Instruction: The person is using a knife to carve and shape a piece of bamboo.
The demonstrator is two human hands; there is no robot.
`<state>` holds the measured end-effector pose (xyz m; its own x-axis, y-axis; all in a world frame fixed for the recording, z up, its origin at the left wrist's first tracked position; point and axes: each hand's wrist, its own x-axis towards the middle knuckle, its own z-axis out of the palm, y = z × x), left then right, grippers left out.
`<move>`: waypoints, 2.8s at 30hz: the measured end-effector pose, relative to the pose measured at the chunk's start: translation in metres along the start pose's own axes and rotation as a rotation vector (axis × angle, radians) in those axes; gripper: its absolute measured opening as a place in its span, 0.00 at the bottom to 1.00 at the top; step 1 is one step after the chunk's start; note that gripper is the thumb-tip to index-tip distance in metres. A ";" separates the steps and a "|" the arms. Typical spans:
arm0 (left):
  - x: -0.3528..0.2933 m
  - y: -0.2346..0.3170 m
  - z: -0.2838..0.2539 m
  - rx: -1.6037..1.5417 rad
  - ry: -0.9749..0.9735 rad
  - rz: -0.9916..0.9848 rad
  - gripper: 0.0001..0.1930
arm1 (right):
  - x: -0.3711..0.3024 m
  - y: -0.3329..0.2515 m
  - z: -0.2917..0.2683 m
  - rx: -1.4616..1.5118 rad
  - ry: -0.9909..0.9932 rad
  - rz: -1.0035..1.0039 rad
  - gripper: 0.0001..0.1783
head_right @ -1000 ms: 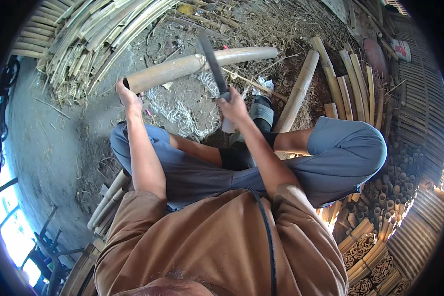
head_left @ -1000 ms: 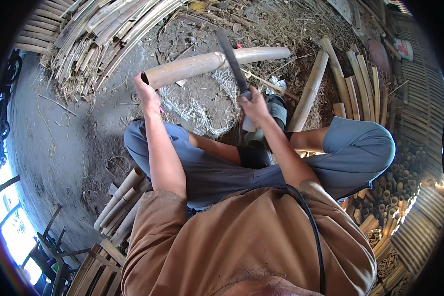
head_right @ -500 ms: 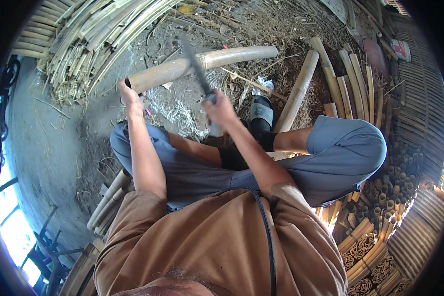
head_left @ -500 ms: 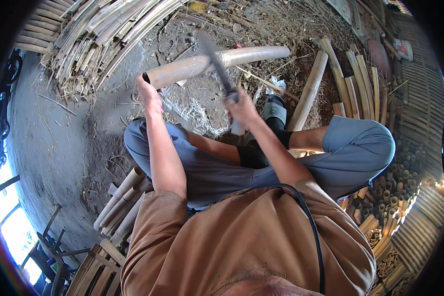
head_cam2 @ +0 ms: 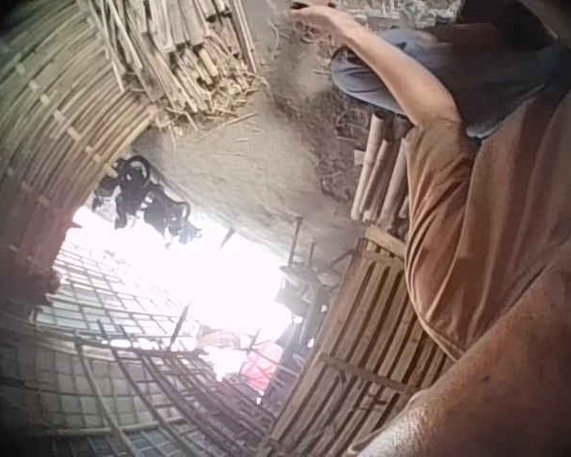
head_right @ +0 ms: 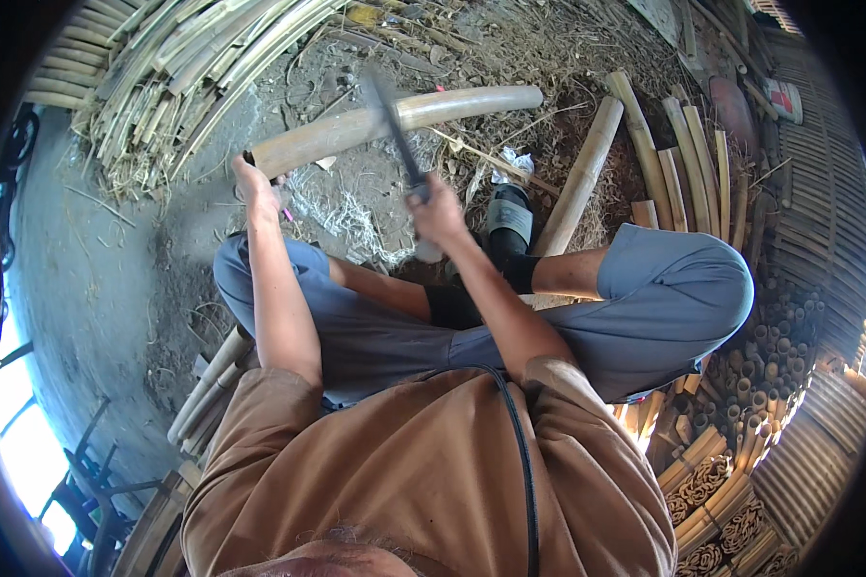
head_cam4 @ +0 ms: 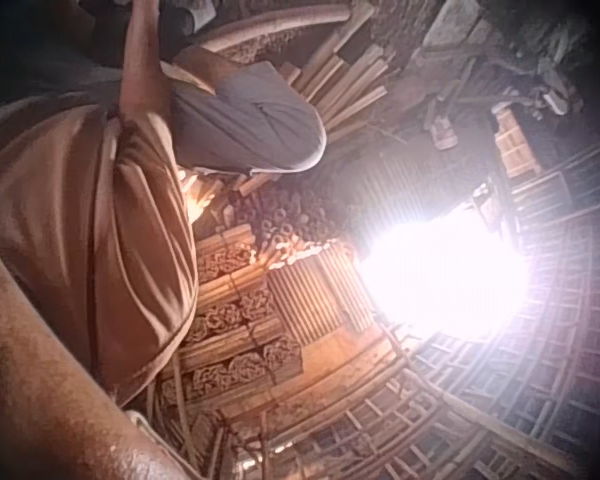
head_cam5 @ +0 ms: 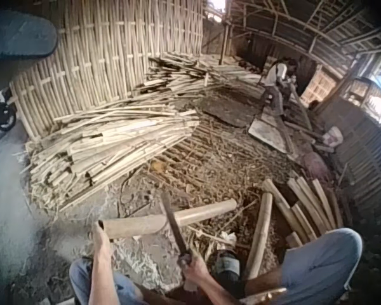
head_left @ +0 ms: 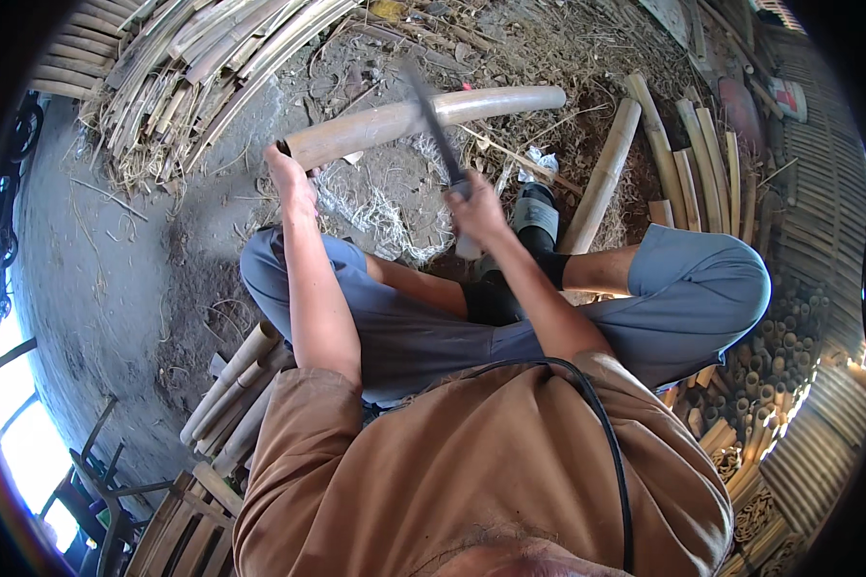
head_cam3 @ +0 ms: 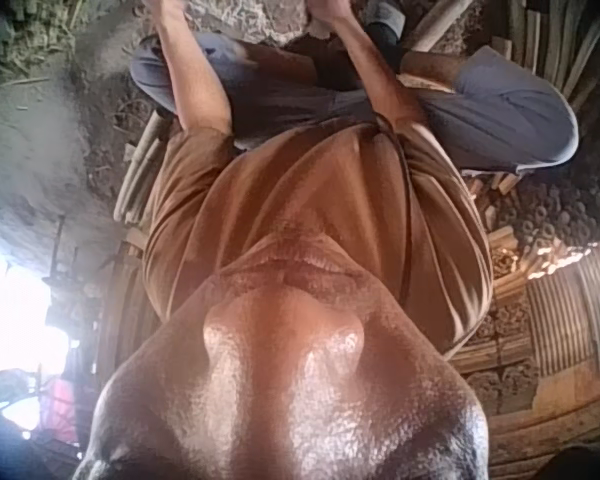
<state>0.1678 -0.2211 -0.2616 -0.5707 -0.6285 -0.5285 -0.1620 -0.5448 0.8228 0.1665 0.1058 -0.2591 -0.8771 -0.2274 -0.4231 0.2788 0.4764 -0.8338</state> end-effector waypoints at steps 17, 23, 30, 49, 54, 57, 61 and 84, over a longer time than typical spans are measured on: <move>-0.002 0.003 0.006 0.020 -0.001 0.013 0.30 | 0.015 0.014 -0.025 -0.009 0.318 0.118 0.20; -0.010 0.006 0.011 0.015 -0.010 0.067 0.28 | -0.015 0.007 0.007 -0.158 -0.035 -0.203 0.20; -0.004 0.000 0.008 -0.014 -0.082 0.099 0.27 | 0.007 0.001 -0.033 -0.197 0.263 -0.040 0.22; 0.025 -0.018 0.011 -0.063 -0.031 0.386 0.25 | 0.008 0.010 -0.035 -0.103 0.230 0.123 0.22; 0.022 -0.020 0.000 -0.458 -0.055 0.187 0.15 | -0.029 -0.025 -0.001 -0.218 -0.232 -0.291 0.21; 0.035 -0.031 -0.004 -0.424 -0.031 0.123 0.17 | -0.011 -0.011 -0.013 -0.232 -0.011 -0.089 0.20; 0.030 -0.031 0.008 -0.381 0.004 0.196 0.18 | 0.011 -0.008 -0.030 0.013 0.309 0.241 0.21; 0.022 -0.027 0.009 -0.357 0.044 0.126 0.16 | 0.014 0.007 -0.052 -0.140 0.234 0.097 0.20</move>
<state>0.1524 -0.2153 -0.2934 -0.5319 -0.7217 -0.4431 0.2020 -0.6163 0.7612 0.1354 0.1502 -0.2521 -0.9198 0.0195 -0.3919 0.3236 0.6027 -0.7294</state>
